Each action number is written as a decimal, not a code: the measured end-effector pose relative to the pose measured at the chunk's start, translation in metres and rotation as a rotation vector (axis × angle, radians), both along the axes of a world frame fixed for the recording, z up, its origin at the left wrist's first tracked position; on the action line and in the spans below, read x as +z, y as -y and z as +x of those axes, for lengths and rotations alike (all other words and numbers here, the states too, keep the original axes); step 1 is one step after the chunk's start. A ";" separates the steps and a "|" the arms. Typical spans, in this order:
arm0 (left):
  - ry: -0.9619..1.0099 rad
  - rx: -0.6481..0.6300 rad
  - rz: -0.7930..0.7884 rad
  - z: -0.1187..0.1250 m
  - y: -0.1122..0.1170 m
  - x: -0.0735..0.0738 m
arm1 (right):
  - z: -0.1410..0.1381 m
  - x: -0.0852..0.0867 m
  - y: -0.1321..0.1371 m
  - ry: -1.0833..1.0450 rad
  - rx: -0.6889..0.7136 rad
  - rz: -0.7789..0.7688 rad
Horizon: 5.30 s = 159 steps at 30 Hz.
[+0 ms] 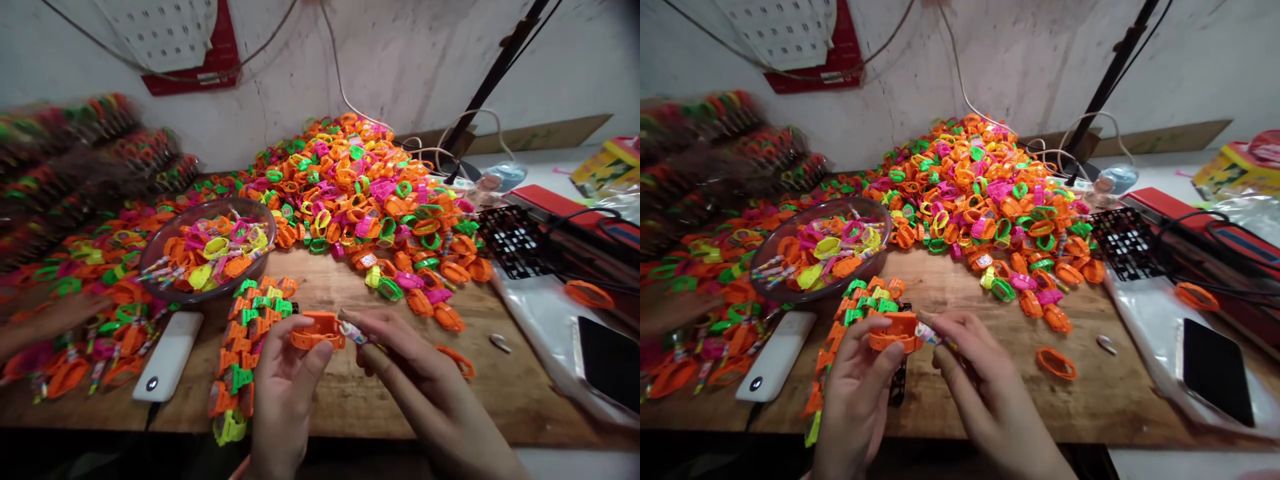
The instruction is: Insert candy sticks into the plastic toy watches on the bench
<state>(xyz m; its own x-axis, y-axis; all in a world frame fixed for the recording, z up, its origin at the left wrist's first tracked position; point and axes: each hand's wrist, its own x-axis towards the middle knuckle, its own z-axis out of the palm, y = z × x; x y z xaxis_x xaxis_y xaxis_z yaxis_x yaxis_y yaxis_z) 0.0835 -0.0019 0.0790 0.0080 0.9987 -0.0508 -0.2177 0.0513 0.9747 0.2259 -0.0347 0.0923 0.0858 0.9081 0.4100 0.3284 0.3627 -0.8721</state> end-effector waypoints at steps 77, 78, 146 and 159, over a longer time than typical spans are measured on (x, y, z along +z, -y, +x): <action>-1.376 -0.042 0.806 -0.097 -0.008 -0.018 | -0.074 -0.150 -0.032 -0.221 0.103 -0.304; -1.378 -0.057 0.780 -0.096 -0.009 -0.024 | -0.079 -0.152 -0.034 -0.169 0.085 -0.265; -1.586 -0.063 0.611 -0.082 0.009 -0.049 | -0.069 -0.104 -0.001 0.474 0.103 0.299; -1.530 -0.109 0.576 -0.089 -0.019 -0.025 | -0.067 -0.103 -0.012 0.261 0.092 0.154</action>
